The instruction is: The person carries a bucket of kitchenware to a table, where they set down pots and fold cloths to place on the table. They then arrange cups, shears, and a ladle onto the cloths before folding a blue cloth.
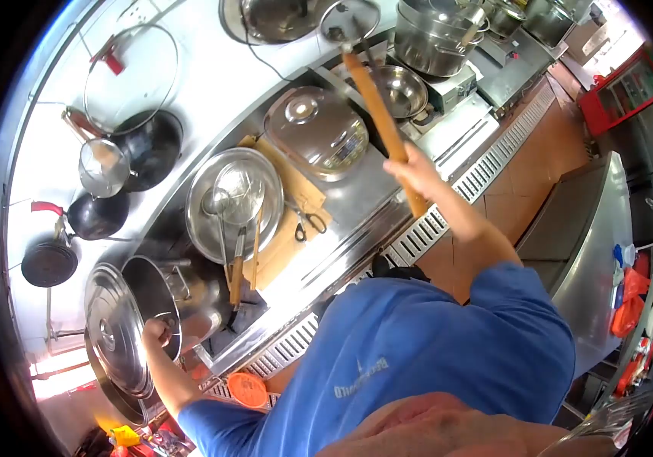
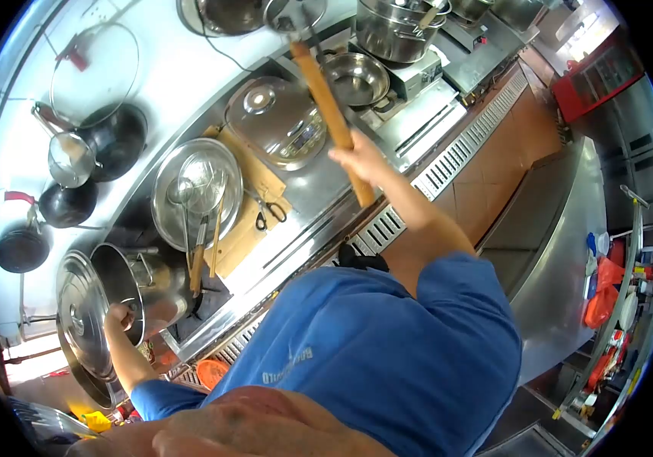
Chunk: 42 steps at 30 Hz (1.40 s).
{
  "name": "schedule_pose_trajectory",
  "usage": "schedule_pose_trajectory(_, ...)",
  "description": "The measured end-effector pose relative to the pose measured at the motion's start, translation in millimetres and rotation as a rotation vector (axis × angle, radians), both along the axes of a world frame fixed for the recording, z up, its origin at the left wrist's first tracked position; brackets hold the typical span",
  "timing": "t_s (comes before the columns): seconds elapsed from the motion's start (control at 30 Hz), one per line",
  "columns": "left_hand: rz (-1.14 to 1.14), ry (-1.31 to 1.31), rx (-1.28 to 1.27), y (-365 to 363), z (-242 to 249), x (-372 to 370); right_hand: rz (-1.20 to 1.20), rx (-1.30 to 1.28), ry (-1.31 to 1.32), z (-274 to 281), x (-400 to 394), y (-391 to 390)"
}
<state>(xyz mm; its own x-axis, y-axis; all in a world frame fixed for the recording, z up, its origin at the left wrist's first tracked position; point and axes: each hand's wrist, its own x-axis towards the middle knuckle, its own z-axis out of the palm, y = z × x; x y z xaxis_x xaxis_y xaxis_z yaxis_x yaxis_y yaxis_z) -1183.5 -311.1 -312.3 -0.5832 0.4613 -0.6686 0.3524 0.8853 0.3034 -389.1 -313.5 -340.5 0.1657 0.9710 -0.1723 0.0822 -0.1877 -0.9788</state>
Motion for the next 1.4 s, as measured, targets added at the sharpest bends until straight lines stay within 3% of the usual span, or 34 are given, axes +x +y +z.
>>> schedule_pose_trajectory(0.03, 0.003, 0.005, 0.005, -3.1, 15.1, 13.8, -0.031, 0.008, 0.002, 14.7, 25.4, 17.3)
schedule_pose_trajectory(0.07, -0.167, 0.061, -0.064, -8.6, 27.6, 25.0, -0.070, 0.063, -0.135, 16.4, 55.6, 40.9)
schedule_pose_trajectory(0.13, -0.510, 0.283, -0.246, -20.4, 53.8, 53.5, -0.075, 0.084, -0.057, 36.7, 109.8, 88.9)
schedule_pose_trajectory(0.17, -0.501, 0.292, -0.240, -31.5, 68.0, 74.9, -0.123, 0.091, -0.041, 41.3, 133.9, 116.5)
schedule_pose_trajectory(0.23, -0.560, 0.351, -0.083, -58.1, 90.4, 107.4, -0.233, 0.056, -0.031, 82.7, 168.4, 147.2)
schedule_pose_trajectory(0.3, -0.573, 0.451, -0.145, -77.5, 75.9, 72.4, -0.238, -0.030, 0.067, 103.1, 214.0, 181.5)
schedule_pose_trajectory(0.37, -1.020, 0.778, 0.215, -103.1, 65.4, 53.0, -0.166, -0.089, 0.140, 116.2, 258.7, 204.3)
schedule_pose_trajectory(0.4, -0.761, 0.707, 0.164, -112.9, 101.2, 124.0, -0.170, -0.071, 0.102, 127.7, 270.5, 203.8)
schedule_pose_trajectory(0.43, -0.741, 0.706, 0.161, -122.3, 101.6, 122.7, 0.064, -0.009, 0.173, 120.9, 308.9, 219.9)
schedule_pose_trajectory(0.47, -0.790, 0.714, 0.241, -130.5, 101.2, 117.0, 0.150, -0.063, 0.203, 121.4, 339.4, 233.9)
schedule_pose_trajectory(0.5, -0.840, 0.720, 0.323, -140.1, 98.6, 117.5, 0.063, -0.150, 0.084, 141.1, 339.7, 223.6)
schedule_pose_trajectory(0.6, -0.762, 0.747, 0.357, -163.2, 111.6, 155.5, 0.131, -0.177, -0.066, 182.5, 362.0, 218.4)
schedule_pose_trajectory(0.67, -0.668, 0.708, 0.404, -181.0, 119.5, 187.4, 0.098, -0.329, -0.438, 207.5, 374.0, 215.9)
schedule_pose_trajectory(0.77, -0.547, 0.636, 0.614, -216.8, 105.0, 217.8, -0.004, -0.515, -0.564, 262.7, 317.5, 179.4)
schedule_pose_trajectory(0.83, -0.346, 0.484, 0.554, -245.6, 105.6, 259.1, 0.043, -0.508, -0.563, 242.3, 350.9, 217.8)
schedule_pose_trajectory(0.87, -0.449, 0.681, 0.684, -263.0, 92.6, 271.6, 0.082, -0.494, -0.525, 225.6, 372.2, 243.1)
schedule_pose_trajectory(0.97, -0.377, 0.768, 0.757, -296.1, 82.7, 351.7, 0.245, -0.532, -0.552, 221.2, 385.4, 266.7)
schedule_pose_trajectory(1.07, -0.327, 0.600, 0.975, -315.8, 55.2, 402.0, 0.333, -0.403, -0.439, 197.0, 405.0, 277.0)
schedule_pose_trajectory(1.1, -0.347, 0.591, 1.070, -311.9, 53.0, 432.4, 0.344, -0.398, -0.431, 194.9, 412.5, 274.9)
schedule_pose_trajectory(1.2, -0.144, 0.242, 1.213, -267.7, 60.0, 550.0, 0.564, -0.272, -0.302, 192.5, 429.0, 254.0)
schedule_pose_trajectory(1.23, -0.015, 0.110, 1.148, -245.6, 76.5, 604.6, 0.583, -0.263, -0.299, 190.9, 441.3, 250.6)
schedule_pose_trajectory(1.33, -0.083, -0.047, 1.274, -165.3, 70.9, 703.6, 0.398, 0.052, -0.563, 191.0, 490.0, 226.1)
schedule_pose_trajectory(1.4, -0.081, -0.213, 1.322, -91.6, 76.5, 767.4, 0.407, 0.165, -0.543, 174.6, 527.4, 212.3)
